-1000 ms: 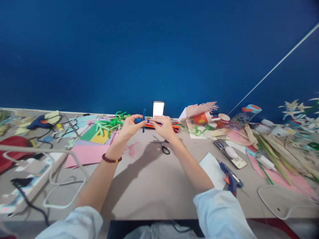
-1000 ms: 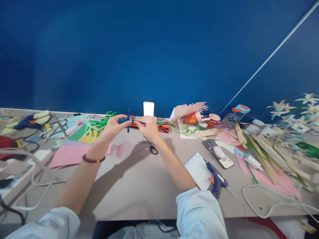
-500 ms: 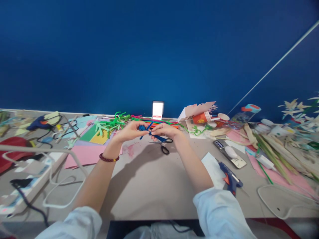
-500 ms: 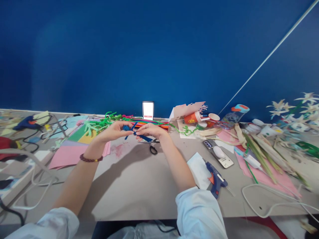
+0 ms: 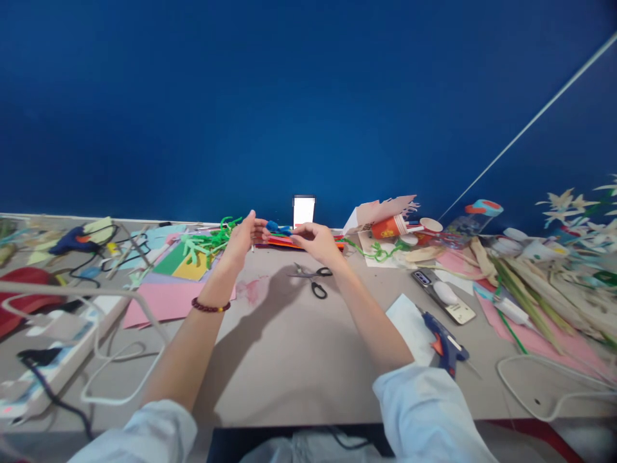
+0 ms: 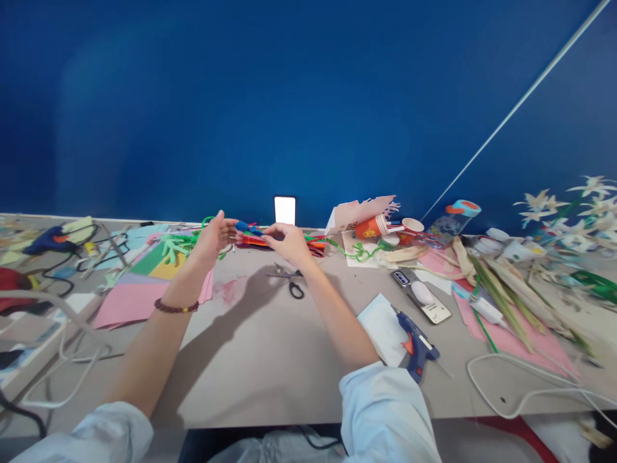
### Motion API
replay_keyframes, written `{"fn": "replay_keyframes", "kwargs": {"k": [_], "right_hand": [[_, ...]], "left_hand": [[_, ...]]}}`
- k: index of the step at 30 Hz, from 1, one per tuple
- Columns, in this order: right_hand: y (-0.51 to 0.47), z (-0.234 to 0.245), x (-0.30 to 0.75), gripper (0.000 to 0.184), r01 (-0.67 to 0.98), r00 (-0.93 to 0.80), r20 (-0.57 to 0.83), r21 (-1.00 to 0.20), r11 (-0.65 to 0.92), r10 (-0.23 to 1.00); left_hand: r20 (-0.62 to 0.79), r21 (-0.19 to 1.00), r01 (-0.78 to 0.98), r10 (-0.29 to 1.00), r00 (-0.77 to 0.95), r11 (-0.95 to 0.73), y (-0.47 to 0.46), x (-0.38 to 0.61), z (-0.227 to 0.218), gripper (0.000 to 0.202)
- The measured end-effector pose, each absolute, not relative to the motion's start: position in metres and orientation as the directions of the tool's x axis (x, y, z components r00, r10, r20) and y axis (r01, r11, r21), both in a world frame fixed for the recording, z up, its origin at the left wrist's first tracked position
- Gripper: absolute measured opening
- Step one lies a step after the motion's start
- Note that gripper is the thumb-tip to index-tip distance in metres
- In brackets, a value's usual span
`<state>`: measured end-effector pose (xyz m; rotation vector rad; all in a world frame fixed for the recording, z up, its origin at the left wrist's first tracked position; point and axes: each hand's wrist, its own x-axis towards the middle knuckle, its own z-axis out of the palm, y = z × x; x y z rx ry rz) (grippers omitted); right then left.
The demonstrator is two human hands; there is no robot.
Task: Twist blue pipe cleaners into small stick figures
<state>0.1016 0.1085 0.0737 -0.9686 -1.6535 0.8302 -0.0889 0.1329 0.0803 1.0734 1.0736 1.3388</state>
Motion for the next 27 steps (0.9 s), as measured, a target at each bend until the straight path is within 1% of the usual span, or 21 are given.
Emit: {"fn": "replay_keyframes", "kwargs": {"k": [2,3,5,7,9,11,15,18,20,23,27], "right_hand": [[0.105,0.076,0.100,0.013,0.413,-0.167,0.604,-0.674,0.612,0.779],[0.103,0.078,0.099,0.015,0.491,-0.197,0.664,-0.570,0.659,0.721],[0.101,0.079,0.098,0.019,0.578,-0.261,0.720,-0.417,0.701,0.643],[0.100,0.079,0.099,0.021,0.601,-0.291,0.739,-0.352,0.718,0.607],[0.101,0.079,0.099,0.021,0.587,-0.293,0.748,-0.351,0.729,0.596],[0.102,0.078,0.099,0.020,0.545,-0.276,0.753,-0.389,0.743,0.597],[0.104,0.076,0.099,0.016,0.446,-0.206,0.732,-0.520,0.728,0.649],[0.106,0.074,0.098,0.016,0.400,-0.145,0.683,-0.621,0.674,0.716],[0.107,0.073,0.098,0.016,0.381,-0.118,0.650,-0.668,0.639,0.751],[0.106,0.073,0.097,0.015,0.400,-0.114,0.625,-0.683,0.611,0.772],[0.102,0.076,0.095,0.014,0.494,-0.151,0.635,-0.616,0.614,0.758]], "left_hand": [[-0.026,0.979,-0.203,1.000,-0.015,0.023,0.135,-0.090,0.077,0.050],[-0.047,0.976,-0.211,0.999,0.007,0.047,0.135,-0.090,0.077,0.047],[-0.051,0.969,-0.239,0.997,0.062,0.064,0.131,-0.088,0.077,0.041],[-0.008,0.962,-0.270,0.995,0.104,0.036,0.125,-0.086,0.079,0.037],[0.028,0.961,-0.276,0.992,0.122,0.007,0.119,-0.084,0.082,0.037],[0.062,0.971,-0.239,0.991,0.119,-0.033,0.115,-0.082,0.084,0.036],[0.129,0.985,-0.128,0.987,0.094,-0.116,0.110,-0.080,0.084,0.029],[0.139,0.986,-0.108,0.986,0.096,-0.129,0.110,-0.079,0.084,0.025],[0.140,0.986,-0.102,0.985,0.098,-0.130,0.110,-0.079,0.084,0.024],[0.160,0.984,-0.092,0.982,0.102,-0.150,0.110,-0.077,0.083,0.025],[0.166,0.985,-0.065,0.983,0.072,-0.162,0.111,-0.075,0.079,0.029]]}}
